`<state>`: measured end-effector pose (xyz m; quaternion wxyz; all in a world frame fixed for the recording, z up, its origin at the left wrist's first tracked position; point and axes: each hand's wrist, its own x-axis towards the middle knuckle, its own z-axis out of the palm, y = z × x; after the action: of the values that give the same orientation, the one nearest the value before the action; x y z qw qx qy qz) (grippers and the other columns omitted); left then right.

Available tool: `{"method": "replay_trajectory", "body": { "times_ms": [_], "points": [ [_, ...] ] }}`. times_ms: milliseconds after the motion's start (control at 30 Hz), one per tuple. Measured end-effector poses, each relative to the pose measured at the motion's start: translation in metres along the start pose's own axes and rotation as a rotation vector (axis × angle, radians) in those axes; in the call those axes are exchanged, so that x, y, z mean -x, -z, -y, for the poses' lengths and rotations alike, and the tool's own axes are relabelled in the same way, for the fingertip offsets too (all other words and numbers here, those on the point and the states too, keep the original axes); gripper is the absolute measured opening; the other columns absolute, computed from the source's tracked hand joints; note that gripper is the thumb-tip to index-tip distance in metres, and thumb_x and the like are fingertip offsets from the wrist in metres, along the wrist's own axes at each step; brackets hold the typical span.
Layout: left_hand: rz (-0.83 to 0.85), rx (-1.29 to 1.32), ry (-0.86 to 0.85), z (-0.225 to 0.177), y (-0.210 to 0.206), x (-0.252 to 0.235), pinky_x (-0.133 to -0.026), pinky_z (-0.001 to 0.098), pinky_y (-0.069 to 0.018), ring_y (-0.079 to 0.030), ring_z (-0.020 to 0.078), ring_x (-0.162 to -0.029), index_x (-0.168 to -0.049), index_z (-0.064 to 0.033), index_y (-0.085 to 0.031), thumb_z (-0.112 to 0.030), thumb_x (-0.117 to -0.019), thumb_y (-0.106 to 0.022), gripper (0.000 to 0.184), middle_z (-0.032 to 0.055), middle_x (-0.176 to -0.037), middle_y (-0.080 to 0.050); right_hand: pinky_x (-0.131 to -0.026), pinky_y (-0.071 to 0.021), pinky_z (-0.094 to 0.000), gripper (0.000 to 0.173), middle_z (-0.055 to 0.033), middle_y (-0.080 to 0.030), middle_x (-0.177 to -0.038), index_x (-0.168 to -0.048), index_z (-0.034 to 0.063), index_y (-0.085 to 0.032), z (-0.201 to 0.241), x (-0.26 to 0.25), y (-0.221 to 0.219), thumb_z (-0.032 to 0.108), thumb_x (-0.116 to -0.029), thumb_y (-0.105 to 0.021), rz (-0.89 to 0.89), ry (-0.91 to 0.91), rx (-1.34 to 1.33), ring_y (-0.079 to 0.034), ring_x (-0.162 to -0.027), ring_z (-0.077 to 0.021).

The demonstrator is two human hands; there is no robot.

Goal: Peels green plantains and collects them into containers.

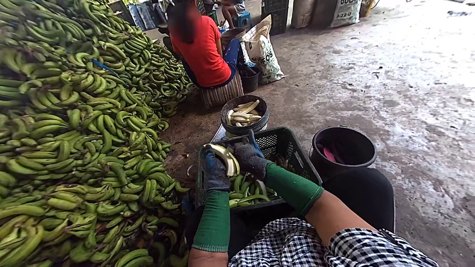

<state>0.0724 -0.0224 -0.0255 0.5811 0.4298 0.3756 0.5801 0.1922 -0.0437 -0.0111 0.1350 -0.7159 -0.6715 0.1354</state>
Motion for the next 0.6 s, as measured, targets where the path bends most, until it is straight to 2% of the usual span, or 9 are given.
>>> {"method": "replay_trajectory", "body": {
  "times_ms": [67,167,233,300,367,400,467,533,600],
  "points": [
    [0.006,-0.15,-0.024,-0.002,0.0,0.005,-0.1,0.0425,-0.0516,-0.061,0.0199,-0.115,-0.138,-0.0048,-0.056,-0.036,-0.1129,-0.029,0.048,0.0135,-0.128,-0.063,-0.091,-0.0545,-0.0617,0.041,-0.0249,-0.068,-0.115,-0.12,-0.0017,-0.065,-0.001,0.002,0.01,0.032,-0.0971,-0.069,0.033,-0.028,-0.004,-0.066,-0.11,-0.0428],
    [0.121,-0.343,-0.034,-0.018,-0.009,0.021,-0.097,0.0358,-0.0498,-0.06,0.0157,-0.107,-0.131,0.0003,-0.058,-0.025,-0.1126,-0.033,0.04,0.0142,-0.121,-0.063,-0.096,-0.0527,-0.0608,0.039,-0.0262,-0.066,-0.12,-0.124,-0.0039,-0.062,0.004,0.01,0.037,0.029,-0.1016,-0.063,0.106,-0.1,0.014,-0.065,-0.116,-0.0431],
    [0.233,-0.475,0.004,-0.018,-0.009,0.026,-0.106,0.0382,-0.0457,-0.058,0.018,-0.119,-0.137,0.0,-0.057,-0.03,-0.113,-0.033,0.045,0.0172,-0.131,-0.061,-0.096,-0.0522,-0.0616,0.037,-0.0254,-0.068,-0.118,-0.121,-0.0031,-0.065,-0.002,0.011,0.046,0.028,-0.1007,-0.065,0.091,-0.105,0.031,-0.065,-0.114,-0.0427],
    [0.292,-0.488,0.014,-0.009,-0.012,0.029,-0.11,0.0407,-0.0436,-0.055,0.0191,-0.127,-0.142,-0.0036,-0.054,-0.036,-0.1127,-0.031,0.049,0.0162,-0.139,-0.058,-0.091,-0.0541,-0.0629,0.037,-0.0225,-0.07,-0.111,-0.114,0.0013,-0.069,-0.02,0.0,0.037,0.035,-0.0983,-0.066,0.034,-0.064,0.081,-0.068,-0.108,-0.0415],
    [0.359,-0.439,0.07,-0.008,-0.017,0.031,-0.107,0.0422,-0.046,-0.054,0.0186,-0.127,-0.148,-0.0105,-0.049,-0.043,-0.1103,-0.035,0.051,0.0125,-0.141,-0.057,-0.091,-0.0535,-0.0642,0.033,-0.019,-0.072,-0.106,-0.109,0.006,-0.072,-0.028,-0.003,0.036,0.037,-0.0976,-0.065,0.027,-0.013,0.139,-0.068,-0.105,-0.0395],
    [0.39,-0.425,0.118,-0.008,-0.019,0.031,-0.105,0.0422,-0.0479,-0.056,0.018,-0.126,-0.149,-0.0147,-0.048,-0.046,-0.1073,-0.043,0.052,0.01,-0.14,-0.058,-0.094,-0.0519,-0.0648,0.031,-0.0176,-0.072,-0.106,-0.109,0.0078,-0.072,-0.031,-0.004,0.036,0.035,-0.0978,-0.064,0.025,0.023,0.172,-0.068,-0.105,-0.0386],
    [0.453,-0.419,0.157,-0.011,-0.02,0.028,-0.099,0.0398,-0.0517,-0.059,0.0157,-0.12,-0.149,-0.0188,-0.048,-0.043,-0.1019,-0.056,0.054,0.0069,-0.135,-0.061,-0.097,-0.0514,-0.0633,0.03,-0.0137,-0.073,-0.107,-0.111,0.0123,-0.073,-0.037,-0.011,0.034,0.037,-0.0971,-0.064,0.026,0.064,0.206,-0.069,-0.106,-0.0354],
    [0.542,-0.443,0.154,-0.012,-0.02,0.027,-0.099,0.0383,-0.0516,-0.059,0.0149,-0.12,-0.15,-0.0177,-0.046,-0.04,-0.0994,-0.061,0.058,0.0066,-0.136,-0.061,-0.091,-0.0522,-0.0639,0.026,-0.0166,-0.072,-0.105,-0.106,0.0073,-0.072,-0.035,-0.014,0.043,0.031,-0.0958,-0.067,0.088,0.057,0.273,-0.068,-0.104,-0.0383],
    [0.602,-0.455,0.195,-0.013,-0.021,0.027,-0.097,0.0377,-0.0532,-0.062,0.0152,-0.116,-0.153,-0.0168,-0.041,-0.039,-0.0994,-0.061,0.061,0.0075,-0.134,-0.062,-0.087,-0.054,-0.0643,0.023,-0.0221,-0.07,-0.105,-0.101,-0.0004,-0.07,-0.029,-0.012,0.055,0.022,-0.0963,-0.068,0.165,-0.04,0.287,-0.068,-0.103,-0.0424]
  ]
}}
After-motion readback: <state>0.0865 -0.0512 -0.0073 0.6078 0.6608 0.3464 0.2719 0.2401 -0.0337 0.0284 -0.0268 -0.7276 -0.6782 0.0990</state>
